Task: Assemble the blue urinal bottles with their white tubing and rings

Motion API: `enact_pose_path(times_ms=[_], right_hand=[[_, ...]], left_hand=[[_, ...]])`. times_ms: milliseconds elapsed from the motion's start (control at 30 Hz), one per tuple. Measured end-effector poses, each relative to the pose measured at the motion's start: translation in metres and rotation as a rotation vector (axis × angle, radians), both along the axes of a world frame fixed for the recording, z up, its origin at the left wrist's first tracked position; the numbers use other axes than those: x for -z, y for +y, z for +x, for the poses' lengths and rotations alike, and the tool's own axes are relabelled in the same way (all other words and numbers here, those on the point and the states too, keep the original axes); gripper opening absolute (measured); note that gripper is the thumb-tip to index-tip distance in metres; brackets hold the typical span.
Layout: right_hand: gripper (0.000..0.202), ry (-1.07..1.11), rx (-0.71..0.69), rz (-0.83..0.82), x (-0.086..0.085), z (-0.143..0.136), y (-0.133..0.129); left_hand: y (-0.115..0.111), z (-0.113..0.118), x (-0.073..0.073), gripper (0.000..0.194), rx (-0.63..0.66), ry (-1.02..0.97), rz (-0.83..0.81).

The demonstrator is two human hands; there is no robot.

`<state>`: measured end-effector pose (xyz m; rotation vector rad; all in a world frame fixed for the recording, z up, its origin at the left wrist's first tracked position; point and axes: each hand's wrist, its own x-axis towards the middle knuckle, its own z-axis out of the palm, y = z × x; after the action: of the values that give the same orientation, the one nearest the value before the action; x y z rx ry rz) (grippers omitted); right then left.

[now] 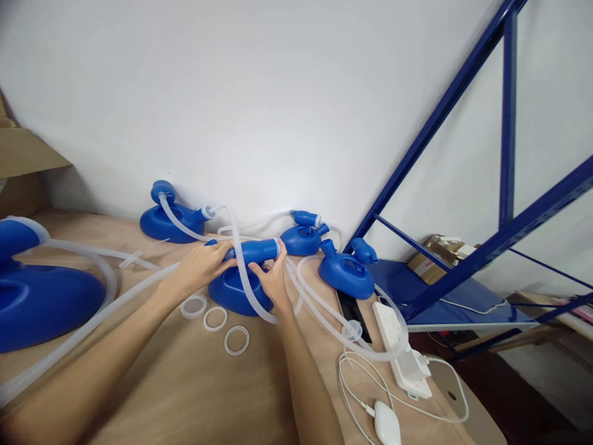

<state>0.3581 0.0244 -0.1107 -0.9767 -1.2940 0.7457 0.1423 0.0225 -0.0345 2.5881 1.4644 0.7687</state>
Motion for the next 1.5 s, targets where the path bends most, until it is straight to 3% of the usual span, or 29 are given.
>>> enact_pose_path(times_ms=[400, 767, 1000, 1167, 1300, 1500], right_hand=[[0.109, 0.046, -0.074, -0.026, -0.007, 0.000, 0.005], [0.099, 0.067, -0.032, -0.028, -0.009, 0.000, 0.009], [0.101, 0.147, -0.001, 0.031, -0.011, 0.011, 0.015], [0.081, 0.164, -0.079, -0.053, -0.020, 0.007, 0.017], [0.080, 0.207, 0.036, -0.017, -0.022, -0.010, 0.014], [0.073, 0.205, 0.064, 0.115, -0.019, -0.017, 0.011]], left_hand=[[-0.007, 0.014, 0.004, 0.034, -0.185, 0.022, 0.014], [-0.007, 0.023, 0.002, 0.043, -0.285, -0.025, -0.013], [0.002, 0.011, 0.006, 0.041, -0.172, -0.042, -0.036], [0.010, 0.004, 0.008, 0.034, -0.070, -0.085, -0.007], [0.012, 0.009, 0.014, 0.036, -0.014, -0.095, -0.008], [0.011, 0.015, 0.027, 0.029, -0.053, -0.034, -0.063]])
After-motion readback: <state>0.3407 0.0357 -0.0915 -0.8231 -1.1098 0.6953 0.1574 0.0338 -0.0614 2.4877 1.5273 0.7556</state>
